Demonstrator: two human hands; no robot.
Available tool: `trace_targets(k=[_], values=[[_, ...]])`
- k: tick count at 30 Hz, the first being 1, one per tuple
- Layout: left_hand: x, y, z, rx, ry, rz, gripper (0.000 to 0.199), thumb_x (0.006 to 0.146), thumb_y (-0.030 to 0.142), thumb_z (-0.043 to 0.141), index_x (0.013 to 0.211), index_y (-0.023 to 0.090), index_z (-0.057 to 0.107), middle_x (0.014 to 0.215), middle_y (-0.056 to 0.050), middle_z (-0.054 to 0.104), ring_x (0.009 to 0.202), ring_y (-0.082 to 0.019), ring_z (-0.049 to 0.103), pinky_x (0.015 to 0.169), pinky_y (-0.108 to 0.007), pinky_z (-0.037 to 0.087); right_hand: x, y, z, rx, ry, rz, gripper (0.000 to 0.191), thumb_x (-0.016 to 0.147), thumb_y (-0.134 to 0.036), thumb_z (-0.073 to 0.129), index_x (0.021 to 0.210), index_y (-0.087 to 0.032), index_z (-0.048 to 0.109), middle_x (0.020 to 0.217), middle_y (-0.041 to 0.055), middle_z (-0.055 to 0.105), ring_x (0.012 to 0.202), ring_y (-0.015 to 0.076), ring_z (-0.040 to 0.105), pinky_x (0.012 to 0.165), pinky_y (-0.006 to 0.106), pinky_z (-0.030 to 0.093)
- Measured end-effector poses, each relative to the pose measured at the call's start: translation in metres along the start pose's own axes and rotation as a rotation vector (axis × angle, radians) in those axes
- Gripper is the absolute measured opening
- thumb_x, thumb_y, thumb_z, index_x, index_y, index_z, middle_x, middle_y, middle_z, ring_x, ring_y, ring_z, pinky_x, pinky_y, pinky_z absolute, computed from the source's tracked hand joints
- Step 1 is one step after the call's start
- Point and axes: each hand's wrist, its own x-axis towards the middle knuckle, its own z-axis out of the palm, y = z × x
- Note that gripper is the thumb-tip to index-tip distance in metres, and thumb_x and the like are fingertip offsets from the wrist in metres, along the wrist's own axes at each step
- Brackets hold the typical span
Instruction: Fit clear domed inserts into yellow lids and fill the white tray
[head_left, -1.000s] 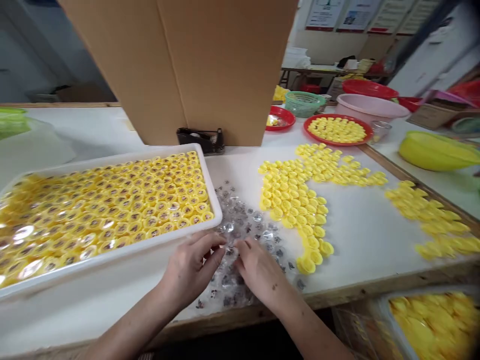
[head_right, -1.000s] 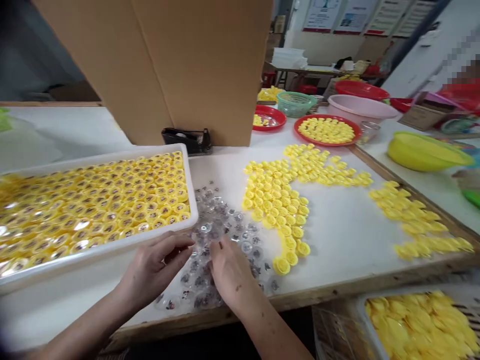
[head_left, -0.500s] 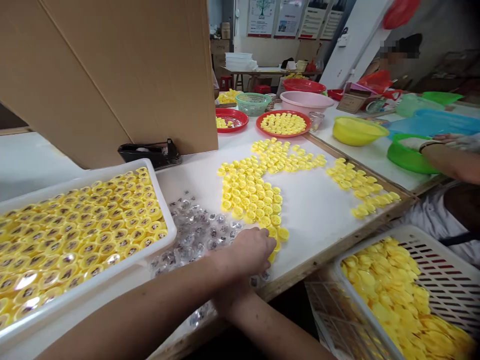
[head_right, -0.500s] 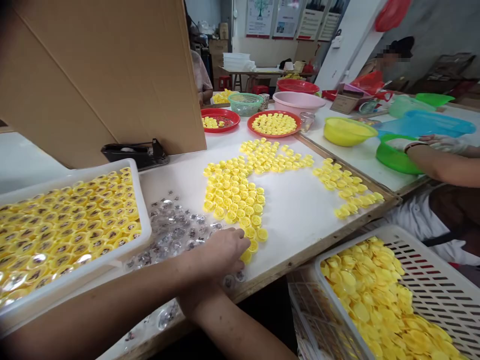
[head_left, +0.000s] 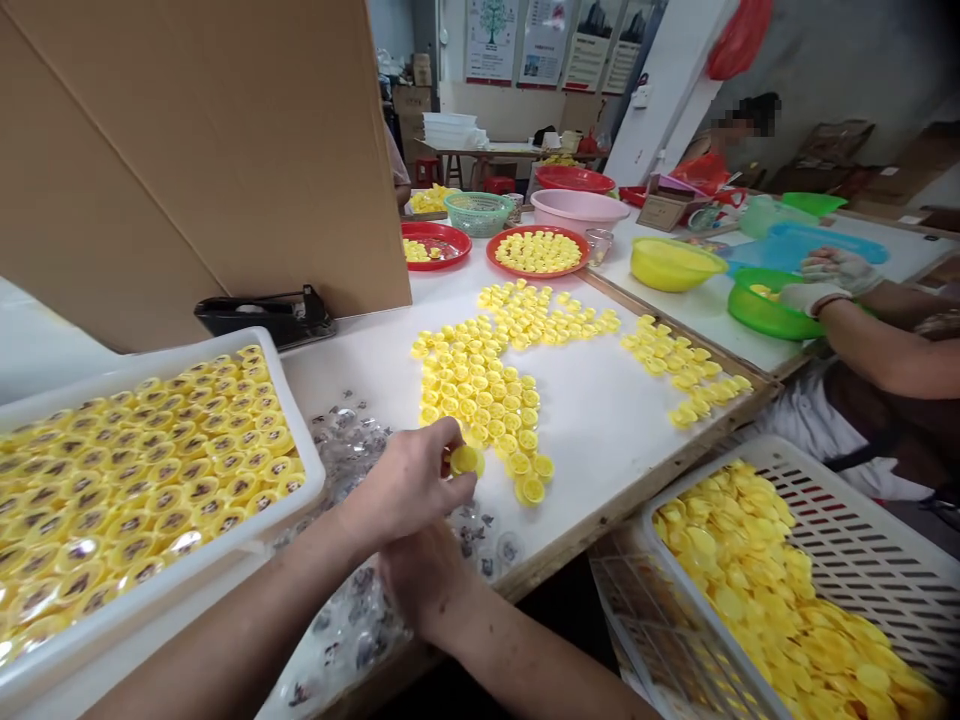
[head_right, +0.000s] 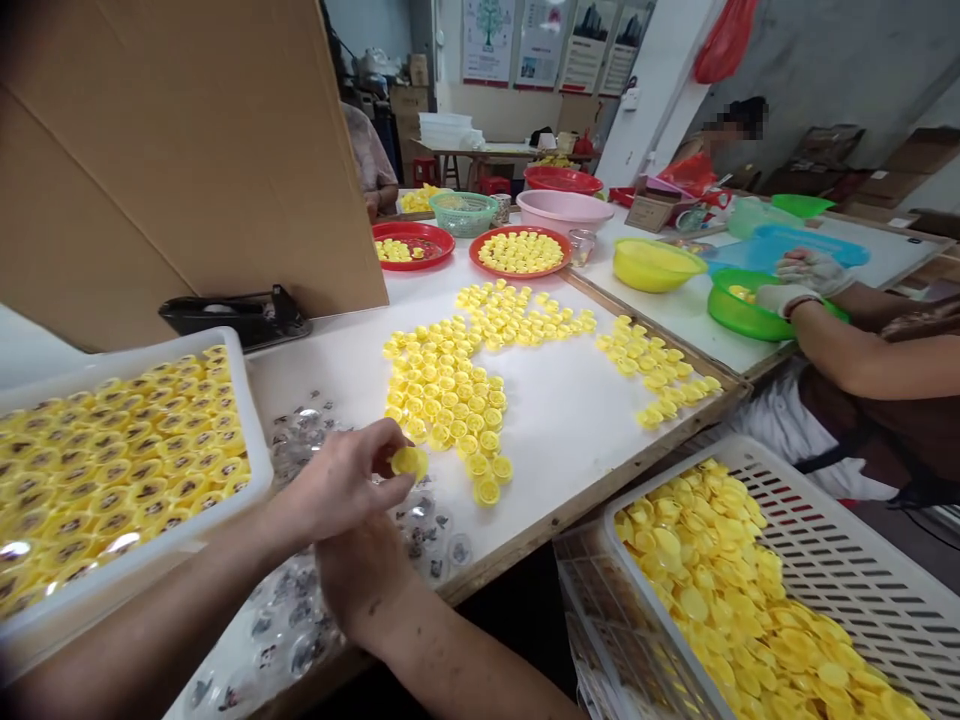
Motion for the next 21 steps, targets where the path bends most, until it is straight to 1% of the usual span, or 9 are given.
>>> trace_targets(k=[3,4,6,9,12,15,18,21], values=[[-0.026,-0.016,-0.024,-0.142,0.164,-0.103,0.012,0.069,0.025,0.057,0.078,0.019,0.052,0.065,0.004,0.058,0.056,-0.009,0.052,0.055,-0.021,0.04,-0.004,0.003,-0.004,0.068,-0.001,-0.069,0.015,0.089,-0.02,0.047,0.089,-0.016,0.062,0.082,0.0059,0.066,0.072,0.0187,0.063,0.067,0.033,0.052],[-0.036,-0.023,-0.029,-0.173,0.206,-0.127,0.012,0.07,0.025,0.057,0.079,0.02,0.053,0.067,0.004,0.058,0.056,-0.009,0.052,0.055,-0.021,0.04,-0.004,0.005,-0.006,0.101,0.016,-0.067,0.016,0.088,-0.018,0.045,0.087,-0.017,0.061,0.078,0.0061,0.067,0.069,0.0192,0.063,0.065,0.032,0.052],[-0.056,-0.036,-0.032,-0.236,0.256,-0.174,0.013,0.071,0.025,0.057,0.082,0.019,0.055,0.068,0.004,0.058,0.056,-0.008,0.05,0.055,-0.02,0.04,0.0,0.011,-0.011,0.176,0.065,-0.038,0.018,0.087,-0.015,0.042,0.093,-0.017,0.059,0.078,0.0059,0.067,0.068,0.0186,0.064,0.063,0.03,0.052],[-0.082,-0.055,-0.023,-0.305,0.269,-0.254,0.017,0.071,0.024,0.058,0.087,0.019,0.057,0.067,0.004,0.056,0.057,-0.009,0.049,0.054,-0.02,0.041,0.007,0.017,-0.02,0.266,0.138,0.023,0.02,0.089,-0.016,0.042,0.105,-0.018,0.054,0.088,0.0069,0.069,0.074,0.0168,0.066,0.068,0.028,0.054],[-0.096,-0.069,-0.004,-0.37,0.269,-0.326,0.02,0.07,0.021,0.059,0.09,0.018,0.06,0.067,0.003,0.058,0.059,-0.009,0.05,0.056,-0.021,0.041,0.012,0.013,-0.03,0.29,0.191,0.024,0.017,0.089,-0.018,0.046,0.102,-0.019,0.057,0.09,0.0066,0.069,0.076,0.0168,0.067,0.07,0.029,0.055],[-0.097,-0.073,0.011,-0.463,0.268,-0.34,0.018,0.07,0.021,0.06,0.087,0.018,0.062,0.07,0.002,0.061,0.06,-0.01,0.051,0.056,-0.021,0.042,0.015,0.001,-0.037,0.235,0.203,-0.119,0.016,0.087,-0.014,0.048,0.097,-0.02,0.06,0.088,0.0062,0.068,0.079,0.0172,0.066,0.074,0.03,0.054],[-0.094,-0.071,0.017,-0.55,0.273,-0.33,0.016,0.069,0.021,0.061,0.084,0.018,0.064,0.07,0.001,0.061,0.06,-0.011,0.051,0.055,-0.021,0.041,0.013,-0.009,-0.041,0.181,0.155,-0.265,0.02,0.087,-0.01,0.048,0.1,-0.019,0.06,0.094,0.0086,0.068,0.09,0.0189,0.064,0.081,0.032,0.053],[-0.093,-0.071,0.016,-0.633,0.292,-0.332,0.017,0.068,0.021,0.063,0.085,0.018,0.064,0.071,0.001,0.061,0.061,-0.011,0.052,0.055,-0.022,0.041,0.012,-0.012,-0.045,0.17,0.068,-0.296,0.022,0.087,-0.012,0.05,0.105,-0.019,0.061,0.106,0.0106,0.066,0.099,0.0207,0.062,0.086,0.036,0.053]])
